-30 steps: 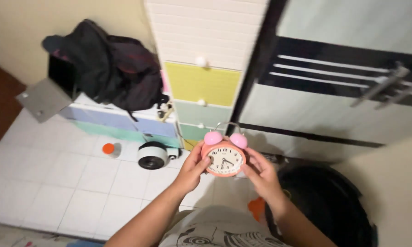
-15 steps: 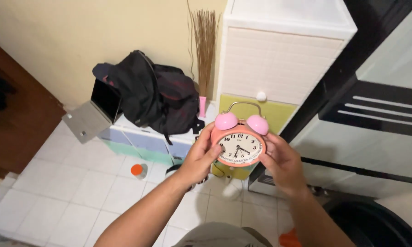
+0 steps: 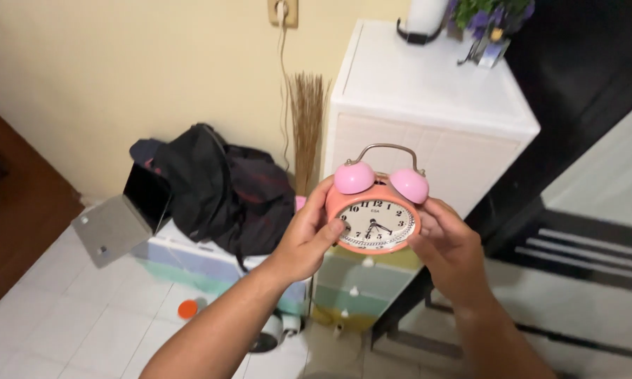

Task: The person picks up several objects including an alarm clock, a small black electronic device, a small round object, a small tin, a handheld fan, and a laptop from a bucket on the floor and places them onto a white plastic cabinet. The person then picks up a blue and black backpack, opens its zippers, and begins to pack small items into it.

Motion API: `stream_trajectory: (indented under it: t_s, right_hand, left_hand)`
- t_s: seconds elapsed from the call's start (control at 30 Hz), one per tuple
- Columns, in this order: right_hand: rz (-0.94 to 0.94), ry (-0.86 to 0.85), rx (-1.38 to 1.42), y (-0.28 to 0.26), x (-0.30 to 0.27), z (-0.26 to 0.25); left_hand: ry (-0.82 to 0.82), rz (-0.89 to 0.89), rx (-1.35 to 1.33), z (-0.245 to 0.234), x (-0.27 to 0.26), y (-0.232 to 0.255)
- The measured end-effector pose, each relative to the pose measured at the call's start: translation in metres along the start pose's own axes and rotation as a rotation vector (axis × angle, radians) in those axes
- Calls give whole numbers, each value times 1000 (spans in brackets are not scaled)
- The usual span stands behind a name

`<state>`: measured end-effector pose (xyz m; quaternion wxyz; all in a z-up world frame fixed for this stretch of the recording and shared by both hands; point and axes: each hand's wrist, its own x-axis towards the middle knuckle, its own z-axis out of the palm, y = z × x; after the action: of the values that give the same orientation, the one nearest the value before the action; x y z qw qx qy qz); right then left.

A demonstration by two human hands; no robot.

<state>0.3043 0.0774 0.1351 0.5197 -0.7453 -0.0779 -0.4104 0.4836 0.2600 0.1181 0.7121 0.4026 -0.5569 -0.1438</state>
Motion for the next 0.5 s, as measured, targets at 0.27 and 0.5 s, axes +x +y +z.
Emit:
stream_trajectory:
  t_s: [0.27, 0.5]
  right_hand:
    - [-96, 26, 7, 13, 87, -29]
    - [-33, 13, -88, 17, 190, -45]
  left_hand:
    - [36, 142, 314, -11, 99, 28]
    - [15, 235, 433, -49, 200, 19]
